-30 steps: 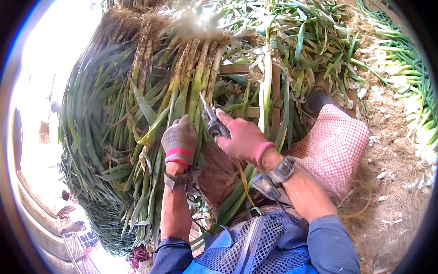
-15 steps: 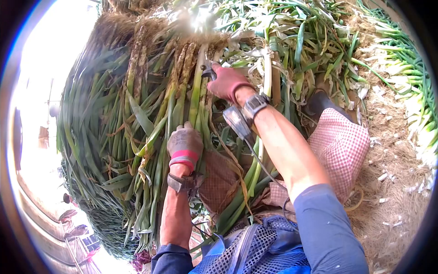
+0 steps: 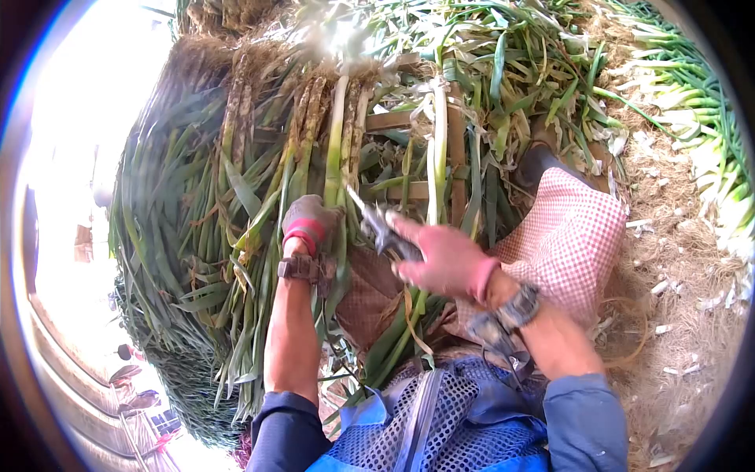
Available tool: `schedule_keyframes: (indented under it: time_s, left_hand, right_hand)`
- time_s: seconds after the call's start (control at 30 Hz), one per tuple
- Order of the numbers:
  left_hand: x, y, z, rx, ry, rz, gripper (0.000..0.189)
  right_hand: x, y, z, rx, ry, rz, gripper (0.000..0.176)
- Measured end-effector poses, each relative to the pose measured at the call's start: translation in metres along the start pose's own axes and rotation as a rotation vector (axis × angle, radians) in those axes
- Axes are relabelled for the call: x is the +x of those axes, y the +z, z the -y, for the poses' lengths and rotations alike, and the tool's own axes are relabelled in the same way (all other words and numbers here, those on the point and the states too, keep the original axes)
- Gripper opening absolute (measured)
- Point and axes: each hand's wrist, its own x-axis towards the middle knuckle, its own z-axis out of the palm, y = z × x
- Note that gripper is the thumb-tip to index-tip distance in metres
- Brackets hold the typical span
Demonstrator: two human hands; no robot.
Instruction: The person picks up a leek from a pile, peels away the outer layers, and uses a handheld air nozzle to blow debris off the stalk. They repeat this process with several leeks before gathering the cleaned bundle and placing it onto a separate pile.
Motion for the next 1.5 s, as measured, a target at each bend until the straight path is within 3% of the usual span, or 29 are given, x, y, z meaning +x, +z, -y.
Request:
schedule_keyframes:
  time_s: [0.03, 0.13, 0.3, 0.47, 0.7, 0.8, 0.93, 1.13, 1.37, 1.5]
  left_hand:
    - [-0.002, -0.001, 0.001, 0.002, -0.002, -0.005, 0.055]
    - [-0.007, -0.003, 0.000, -0.170, -0.032, 0.048, 0.049]
    - [-0.027, -0.017, -0.007, -0.228, -0.057, 0.093, 0.047]
    - [-0.024, -0.007, -0.001, -0.179, -0.068, 0.066, 0.047]
    - [-0.010, 0.013, 0.006, -0.097, -0.040, -0.016, 0.050]
    - [-0.011, 0.013, 0.002, -0.105, -0.038, -0.047, 0.051]
    - [-0.011, 0.010, 0.005, -0.101, -0.028, -0.035, 0.052]
    - [-0.012, 0.010, 0.005, -0.124, -0.029, -0.032, 0.054]
    - [-0.008, -0.003, 0.000, -0.046, -0.007, 0.040, 0.061]
    - [-0.009, -0.001, -0.001, -0.025, -0.017, -0.003, 0.061]
  right_hand:
    - [-0.015, 0.003, 0.004, 0.050, -0.017, 0.056, 0.089]
    - [-0.026, 0.028, -0.006, -0.060, -0.111, -0.070, 0.090]
    - [-0.012, 0.022, 0.010, -0.070, 0.040, -0.099, 0.086]
    - [0.044, 0.001, 0.000, -0.108, 0.037, -0.293, 0.080]
    - [0.007, 0.020, 0.007, -0.107, -0.051, -0.121, 0.084]
    - [-0.005, 0.027, 0.020, -0.190, 0.074, -0.076, 0.087]
    - [0.049, 0.017, 0.013, -0.183, 0.053, -0.257, 0.080]
    - [0.107, -0.012, 0.017, -0.270, 0.091, -0.315, 0.081]
    - [-0.005, 0.022, 0.027, -0.139, 0.065, -0.016, 0.085]
    - [-0.012, 0.041, 0.026, -0.207, 0.024, -0.109, 0.089]
